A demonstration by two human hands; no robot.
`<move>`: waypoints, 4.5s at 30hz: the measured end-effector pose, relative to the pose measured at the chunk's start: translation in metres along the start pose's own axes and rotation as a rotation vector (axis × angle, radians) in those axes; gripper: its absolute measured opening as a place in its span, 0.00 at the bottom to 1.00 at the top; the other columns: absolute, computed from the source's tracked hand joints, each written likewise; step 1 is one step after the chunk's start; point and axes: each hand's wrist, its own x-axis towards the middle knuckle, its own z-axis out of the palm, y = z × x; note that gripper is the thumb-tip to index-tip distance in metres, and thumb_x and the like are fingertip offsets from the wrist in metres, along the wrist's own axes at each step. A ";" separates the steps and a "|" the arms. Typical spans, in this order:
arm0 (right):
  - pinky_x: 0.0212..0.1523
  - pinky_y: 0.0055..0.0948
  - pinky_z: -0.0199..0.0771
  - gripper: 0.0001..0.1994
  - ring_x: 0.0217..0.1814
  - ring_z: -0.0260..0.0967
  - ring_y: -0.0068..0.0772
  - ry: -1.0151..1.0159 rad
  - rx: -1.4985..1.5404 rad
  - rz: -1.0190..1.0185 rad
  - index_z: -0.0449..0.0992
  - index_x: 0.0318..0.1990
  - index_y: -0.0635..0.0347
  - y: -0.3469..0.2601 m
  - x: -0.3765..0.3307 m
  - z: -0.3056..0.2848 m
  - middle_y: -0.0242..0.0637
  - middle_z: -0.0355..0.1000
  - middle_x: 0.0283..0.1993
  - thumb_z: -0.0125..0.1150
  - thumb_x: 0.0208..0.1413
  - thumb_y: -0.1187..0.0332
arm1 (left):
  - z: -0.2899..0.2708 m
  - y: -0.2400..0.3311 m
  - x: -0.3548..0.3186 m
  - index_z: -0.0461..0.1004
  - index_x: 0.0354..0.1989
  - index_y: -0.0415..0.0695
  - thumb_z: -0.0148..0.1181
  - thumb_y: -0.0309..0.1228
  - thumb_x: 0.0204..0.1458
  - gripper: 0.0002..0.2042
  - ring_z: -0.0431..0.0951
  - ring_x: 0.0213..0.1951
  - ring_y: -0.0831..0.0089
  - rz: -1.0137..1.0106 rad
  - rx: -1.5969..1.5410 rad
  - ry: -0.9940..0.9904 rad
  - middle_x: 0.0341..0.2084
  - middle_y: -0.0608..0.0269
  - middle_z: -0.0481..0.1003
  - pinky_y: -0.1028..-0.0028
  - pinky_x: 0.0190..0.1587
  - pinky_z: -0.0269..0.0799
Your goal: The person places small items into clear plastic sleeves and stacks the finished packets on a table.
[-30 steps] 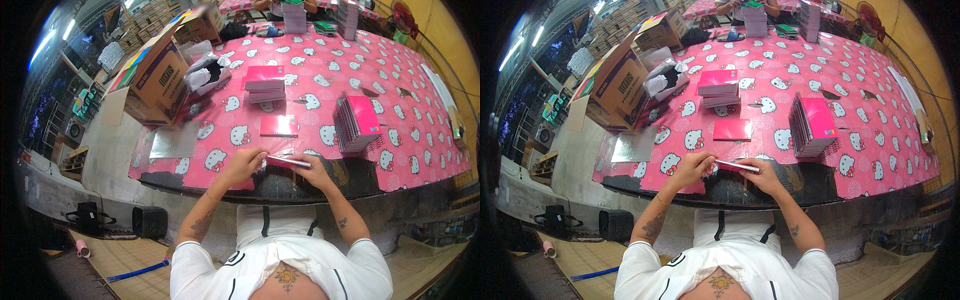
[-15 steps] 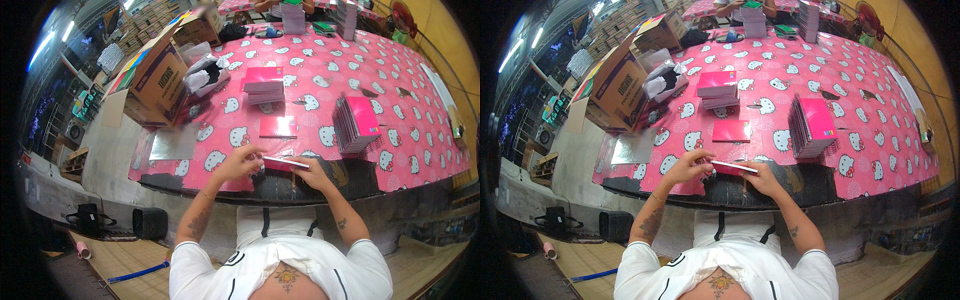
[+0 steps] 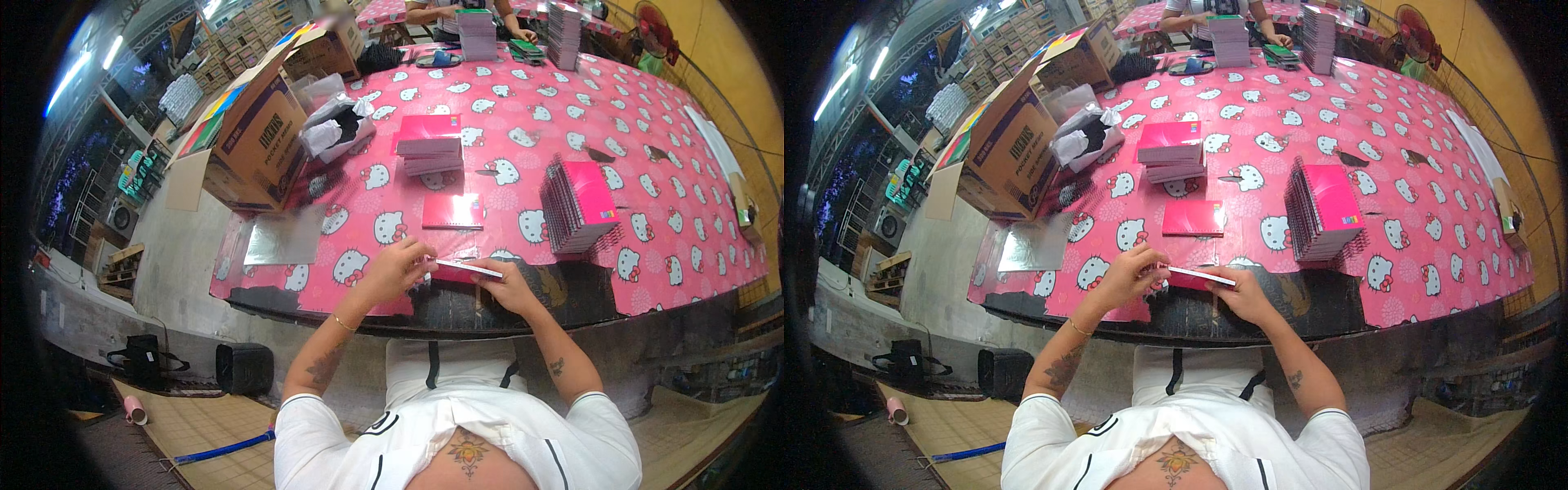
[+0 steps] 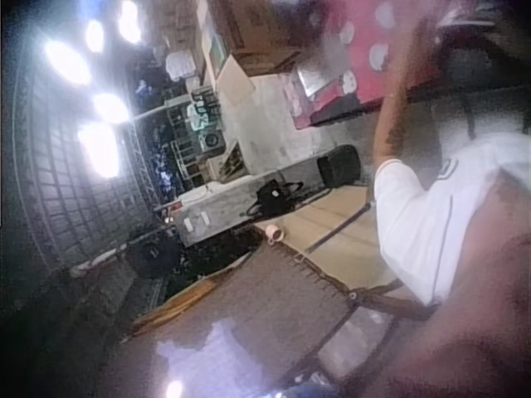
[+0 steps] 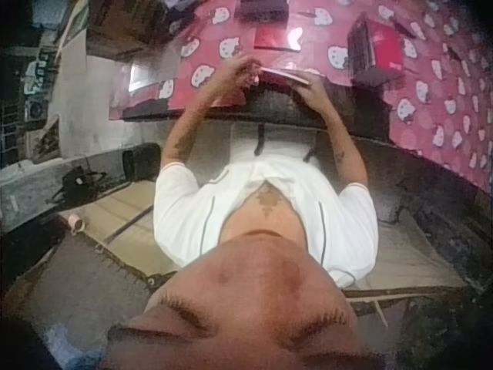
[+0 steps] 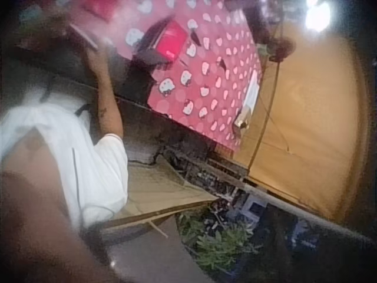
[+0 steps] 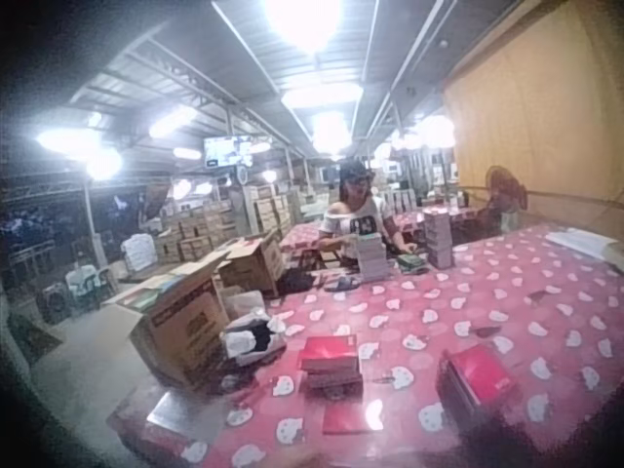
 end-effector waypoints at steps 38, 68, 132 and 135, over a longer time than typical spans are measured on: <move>0.46 0.21 0.70 0.15 0.43 0.68 0.17 0.014 0.213 0.129 0.77 0.53 0.63 -0.063 -0.005 0.006 0.29 0.76 0.42 0.61 0.59 0.75 | 0.008 0.044 -0.020 0.67 0.60 0.39 0.53 0.50 0.59 0.28 0.67 0.58 0.50 0.040 0.498 0.266 0.62 0.43 0.63 0.48 0.67 0.43; 0.49 0.22 0.72 0.15 0.44 0.71 0.17 -0.221 0.077 0.141 0.78 0.53 0.60 -0.012 -0.010 0.007 0.33 0.80 0.45 0.63 0.57 0.75 | 0.052 0.045 -0.034 0.60 0.66 0.39 0.49 0.50 0.61 0.32 0.48 0.72 0.53 -0.109 0.713 0.049 0.68 0.49 0.57 0.39 0.68 0.21; 0.50 0.35 0.74 0.21 0.53 0.72 0.47 0.463 -0.508 -0.330 0.73 0.52 0.63 -0.092 -0.022 -0.056 0.49 0.73 0.49 0.64 0.48 0.68 | 0.053 0.105 0.039 0.74 0.43 0.39 0.65 0.22 0.47 0.13 0.74 0.30 0.61 0.197 0.306 0.390 0.30 0.54 0.74 0.65 0.33 0.70; 0.63 0.33 0.65 0.34 0.65 0.64 0.44 0.347 0.073 -0.166 0.60 0.67 0.63 -0.139 -0.040 -0.061 0.50 0.66 0.62 0.63 0.53 0.69 | 0.047 0.155 0.093 0.73 0.46 0.37 0.65 0.27 0.52 0.15 0.78 0.32 0.58 0.091 -0.476 0.345 0.28 0.53 0.75 0.64 0.38 0.73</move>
